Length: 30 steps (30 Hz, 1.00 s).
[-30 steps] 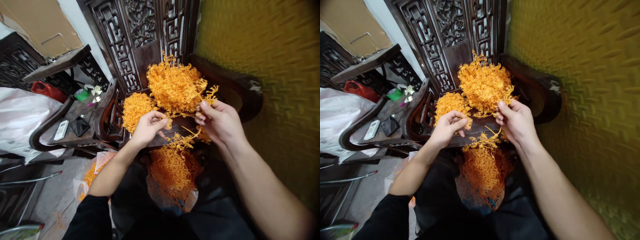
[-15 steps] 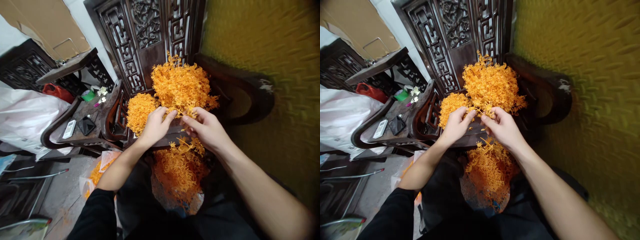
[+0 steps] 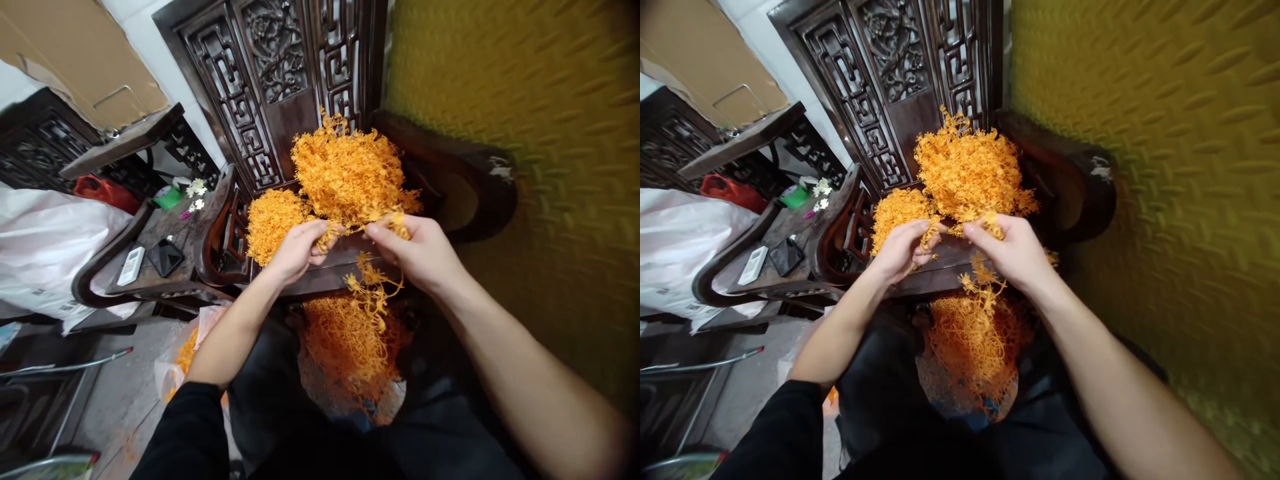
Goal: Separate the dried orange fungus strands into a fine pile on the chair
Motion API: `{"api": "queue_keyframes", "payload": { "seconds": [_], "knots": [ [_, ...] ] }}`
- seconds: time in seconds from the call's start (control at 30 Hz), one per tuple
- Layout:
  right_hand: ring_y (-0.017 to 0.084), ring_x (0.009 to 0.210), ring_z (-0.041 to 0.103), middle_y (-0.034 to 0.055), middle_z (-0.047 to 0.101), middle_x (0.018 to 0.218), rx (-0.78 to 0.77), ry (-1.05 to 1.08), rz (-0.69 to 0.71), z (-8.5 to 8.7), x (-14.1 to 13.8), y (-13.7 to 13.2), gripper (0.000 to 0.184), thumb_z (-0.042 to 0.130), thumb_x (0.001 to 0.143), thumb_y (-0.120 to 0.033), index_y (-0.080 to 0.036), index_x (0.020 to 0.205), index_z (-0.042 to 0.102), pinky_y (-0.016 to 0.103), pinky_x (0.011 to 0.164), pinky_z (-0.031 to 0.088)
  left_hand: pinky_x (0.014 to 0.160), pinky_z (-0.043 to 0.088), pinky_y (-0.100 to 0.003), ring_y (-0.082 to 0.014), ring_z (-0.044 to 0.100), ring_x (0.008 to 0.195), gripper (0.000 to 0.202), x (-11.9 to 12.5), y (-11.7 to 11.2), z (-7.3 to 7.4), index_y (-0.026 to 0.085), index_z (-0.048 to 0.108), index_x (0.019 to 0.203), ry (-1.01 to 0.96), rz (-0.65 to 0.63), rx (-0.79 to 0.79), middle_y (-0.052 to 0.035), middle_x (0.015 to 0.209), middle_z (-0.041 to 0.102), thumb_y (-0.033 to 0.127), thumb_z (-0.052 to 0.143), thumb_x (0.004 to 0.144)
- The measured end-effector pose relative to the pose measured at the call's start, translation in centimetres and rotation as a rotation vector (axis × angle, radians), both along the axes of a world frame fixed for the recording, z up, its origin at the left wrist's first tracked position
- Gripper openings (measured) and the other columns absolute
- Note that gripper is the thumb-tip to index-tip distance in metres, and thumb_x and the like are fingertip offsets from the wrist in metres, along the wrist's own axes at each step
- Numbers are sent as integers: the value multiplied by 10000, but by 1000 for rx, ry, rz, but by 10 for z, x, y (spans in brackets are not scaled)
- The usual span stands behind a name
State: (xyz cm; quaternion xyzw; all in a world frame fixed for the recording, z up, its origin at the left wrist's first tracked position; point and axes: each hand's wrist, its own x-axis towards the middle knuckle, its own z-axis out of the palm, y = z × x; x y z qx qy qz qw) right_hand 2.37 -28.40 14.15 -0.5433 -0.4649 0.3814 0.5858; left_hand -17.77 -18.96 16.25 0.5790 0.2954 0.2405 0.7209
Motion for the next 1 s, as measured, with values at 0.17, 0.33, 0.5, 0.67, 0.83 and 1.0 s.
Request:
{"api": "queue_keyframes", "payload": {
  "seconds": [0.17,0.33,0.5,0.67,0.83,1.0],
  "knots": [
    [113,588,427,-7,539,651,-54,-141,162,1,-14,-5,482,764,828,-629,-163,745,670,271,561,331,455,148,-197,-59,366,503,372,11,19,-11,195,627,1208,-87,3,-241,6,732,567,193,572,841],
    [113,598,422,-11,536,659,-108,-209,231,-1,-8,-3,484,754,829,-626,-160,731,666,268,574,322,433,138,-208,-62,358,496,192,11,15,-11,171,588,836,-5,-17,-165,-19,730,549,349,530,880],
    [125,620,447,-4,561,683,-95,-203,292,-3,-7,-4,440,753,836,-582,-159,740,679,276,599,340,572,364,-236,-104,472,667,412,19,-10,-9,182,601,797,169,40,547,-8,748,557,568,651,931],
    [142,622,469,6,568,663,-119,-189,247,8,-12,-10,430,745,831,-560,-174,680,630,298,614,359,502,296,-218,-77,396,553,380,25,15,-10,221,442,788,83,363,435,50,671,462,506,547,1015],
    [177,752,575,22,674,844,-198,-196,407,4,-8,-7,365,778,814,-541,-194,882,687,318,725,460,450,227,-185,-42,378,495,230,12,35,-1,228,397,853,-35,391,270,44,775,609,269,585,979],
    [179,840,592,36,681,967,-232,-48,430,-5,-2,-5,441,839,770,-495,-199,1024,634,320,772,488,470,230,-194,-61,383,516,213,4,22,-2,252,497,1061,36,55,220,48,780,622,360,653,964]
  ]
}}
